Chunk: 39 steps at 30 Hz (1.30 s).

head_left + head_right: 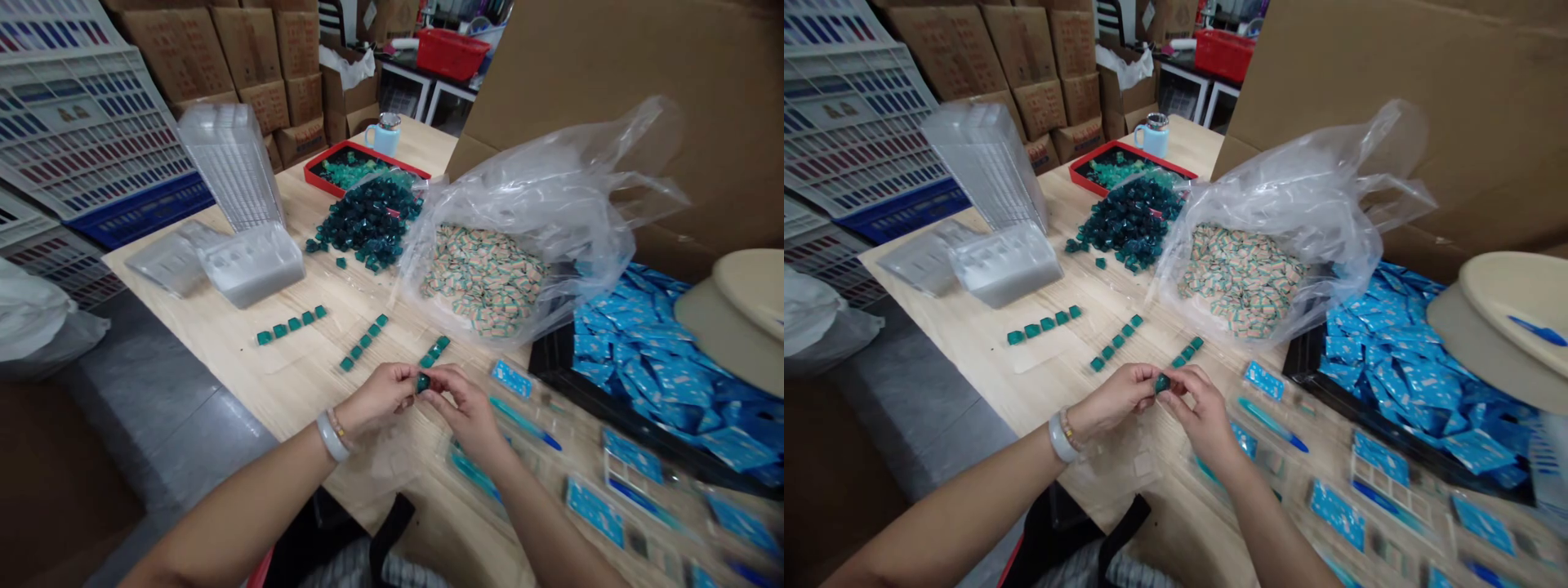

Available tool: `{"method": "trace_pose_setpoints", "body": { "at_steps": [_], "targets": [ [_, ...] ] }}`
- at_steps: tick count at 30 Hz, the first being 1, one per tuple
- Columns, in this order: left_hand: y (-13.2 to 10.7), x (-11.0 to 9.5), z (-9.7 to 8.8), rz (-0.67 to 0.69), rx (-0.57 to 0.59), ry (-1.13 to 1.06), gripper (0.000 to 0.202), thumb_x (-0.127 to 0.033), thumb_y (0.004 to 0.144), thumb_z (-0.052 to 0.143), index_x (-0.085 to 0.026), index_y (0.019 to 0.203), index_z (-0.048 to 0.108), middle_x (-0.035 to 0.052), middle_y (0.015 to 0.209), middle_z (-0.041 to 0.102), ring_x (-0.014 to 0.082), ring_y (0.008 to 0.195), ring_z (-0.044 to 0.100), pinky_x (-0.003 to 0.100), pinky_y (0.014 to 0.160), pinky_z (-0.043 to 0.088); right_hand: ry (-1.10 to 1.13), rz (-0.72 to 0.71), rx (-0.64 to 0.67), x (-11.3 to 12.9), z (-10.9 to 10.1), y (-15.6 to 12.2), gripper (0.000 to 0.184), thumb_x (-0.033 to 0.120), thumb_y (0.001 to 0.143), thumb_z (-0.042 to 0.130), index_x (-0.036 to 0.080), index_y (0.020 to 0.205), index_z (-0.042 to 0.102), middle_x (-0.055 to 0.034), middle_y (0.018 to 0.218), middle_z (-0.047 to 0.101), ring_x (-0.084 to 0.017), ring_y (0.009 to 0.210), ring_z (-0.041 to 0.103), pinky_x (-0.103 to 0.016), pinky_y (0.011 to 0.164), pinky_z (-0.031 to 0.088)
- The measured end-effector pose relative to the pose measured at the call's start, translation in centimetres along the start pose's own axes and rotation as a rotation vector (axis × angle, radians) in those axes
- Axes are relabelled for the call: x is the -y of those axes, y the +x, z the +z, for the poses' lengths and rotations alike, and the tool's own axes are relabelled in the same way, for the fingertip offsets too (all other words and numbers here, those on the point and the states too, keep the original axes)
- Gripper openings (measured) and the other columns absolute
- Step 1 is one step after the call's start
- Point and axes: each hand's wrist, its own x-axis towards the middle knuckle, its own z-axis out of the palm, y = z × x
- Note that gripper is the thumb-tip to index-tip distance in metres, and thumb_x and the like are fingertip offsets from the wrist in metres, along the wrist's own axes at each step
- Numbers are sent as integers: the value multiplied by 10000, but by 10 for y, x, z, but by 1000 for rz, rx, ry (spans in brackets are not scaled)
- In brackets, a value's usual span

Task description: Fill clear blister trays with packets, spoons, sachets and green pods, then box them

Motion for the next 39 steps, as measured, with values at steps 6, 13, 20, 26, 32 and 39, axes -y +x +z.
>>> {"method": "trace_pose_setpoints", "body": {
  "at_steps": [6, 13, 20, 26, 32, 39],
  "targets": [
    [0, -1, -10, -16, -203, 45, 104, -235, 676, 545, -134, 693, 530, -74, 499, 396, 39, 412, 308, 179, 408, 229, -176, 32, -128, -18, -12, 0, 159, 302, 788, 509, 185, 862, 587, -50, 790, 552, -161, 743, 531, -302, 676, 444],
    [-10, -3, -24, -19, -301, -172, 260, 2, 580, 390, -126, 766, 520, -5, 724, 525, 73, 647, 503, 186, 581, 408, -742, -27, 140, -34, -8, 15, 257, 181, 834, 398, 125, 997, 589, -108, 918, 568, -185, 826, 539, -295, 739, 428],
    [-2, 18, -19, -16, -311, 106, 260, -4, 621, 419, -103, 812, 565, 33, 762, 612, 92, 632, 533, 241, 648, 445, -1129, -189, 405, -22, 1, 35, 199, 152, 820, 421, 162, 883, 610, -77, 853, 568, -212, 855, 493, -316, 739, 374],
    [2, 24, -20, 57, -334, 311, 265, -37, 642, 448, -103, 829, 624, 58, 834, 652, 135, 732, 582, 279, 726, 463, -1219, -228, 479, -16, 6, 39, 197, 68, 768, 427, 144, 803, 605, -105, 850, 550, -209, 819, 494, -301, 700, 375],
    [-4, 26, -21, 128, -322, 225, 345, 0, 654, 388, -136, 855, 633, 36, 852, 666, 127, 786, 593, 280, 770, 464, -977, -111, 259, -14, 7, 26, 268, 120, 780, 424, 129, 1008, 565, -122, 926, 565, -212, 859, 511, -314, 752, 401],
    [-16, 16, -6, 282, -383, 332, 315, -23, 677, 426, -133, 896, 624, 62, 935, 644, 138, 881, 582, 281, 839, 446, -212, 167, 135, 1, 18, 3, 192, 282, 779, 448, 179, 664, 563, 5, 580, 527, -117, 527, 466, -227, 501, 356]
  ]
}}
